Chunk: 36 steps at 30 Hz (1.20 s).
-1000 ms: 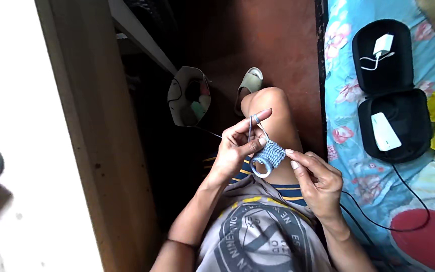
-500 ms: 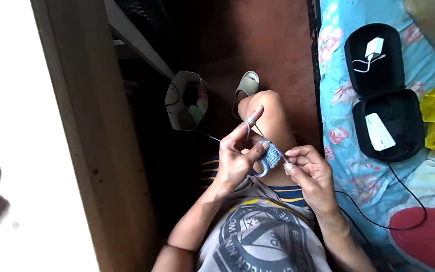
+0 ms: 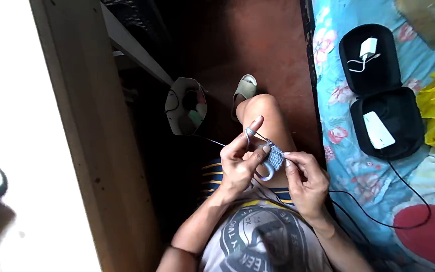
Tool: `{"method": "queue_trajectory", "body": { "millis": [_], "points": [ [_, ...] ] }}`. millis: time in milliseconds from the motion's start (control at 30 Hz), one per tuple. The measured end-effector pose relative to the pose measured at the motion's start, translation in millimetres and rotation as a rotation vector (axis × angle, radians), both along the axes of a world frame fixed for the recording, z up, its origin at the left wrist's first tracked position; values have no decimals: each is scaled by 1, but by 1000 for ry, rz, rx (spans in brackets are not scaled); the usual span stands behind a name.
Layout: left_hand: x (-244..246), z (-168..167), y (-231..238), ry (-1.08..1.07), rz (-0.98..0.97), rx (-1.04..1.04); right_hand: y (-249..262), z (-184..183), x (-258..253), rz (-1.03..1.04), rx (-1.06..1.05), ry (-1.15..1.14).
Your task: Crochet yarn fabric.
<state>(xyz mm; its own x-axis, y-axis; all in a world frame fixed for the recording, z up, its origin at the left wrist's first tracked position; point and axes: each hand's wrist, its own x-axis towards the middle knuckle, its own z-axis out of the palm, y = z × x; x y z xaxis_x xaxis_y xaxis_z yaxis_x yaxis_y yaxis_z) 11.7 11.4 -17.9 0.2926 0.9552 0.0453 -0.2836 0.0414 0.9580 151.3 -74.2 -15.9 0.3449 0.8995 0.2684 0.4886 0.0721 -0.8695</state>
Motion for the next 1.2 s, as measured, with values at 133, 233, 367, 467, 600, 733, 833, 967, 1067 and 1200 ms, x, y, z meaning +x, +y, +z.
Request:
{"method": "queue_trajectory", "body": {
  "millis": [133, 233, 367, 467, 600, 733, 833, 967, 1067, 1200],
  "points": [
    [-3, 3, 4, -51, -20, -63, -1, -3, -2, -61, 91, -322],
    [-7, 2, 8, -104, -63, -125, -1, -2, 0, -51, 102, -380],
    [-13, 2, 14, -129, -122, -196, -2, -1, 4, -15, 90, -404],
    [-16, 0, 17, -153, -169, -234, -4, 1, 7, 25, 71, -374],
    [-16, 0, 18, -204, -199, -326, -5, 2, 14, 100, 9, -174],
    [-16, 1, 19, -264, -217, -391, -5, 4, 18, 164, -57, 122],
    [-16, 1, 18, -293, -217, -412, -4, 5, 21, 209, -121, 390],
    [-19, 3, 19, -150, -227, -285, -2, 5, 22, 215, -178, 533],
    [-19, 10, 20, -5, -227, -210, -1, 7, 22, 205, -172, 387],
    [-16, 13, 17, 78, -166, -154, 1, 6, 22, 193, -175, 362]
  ]
}}
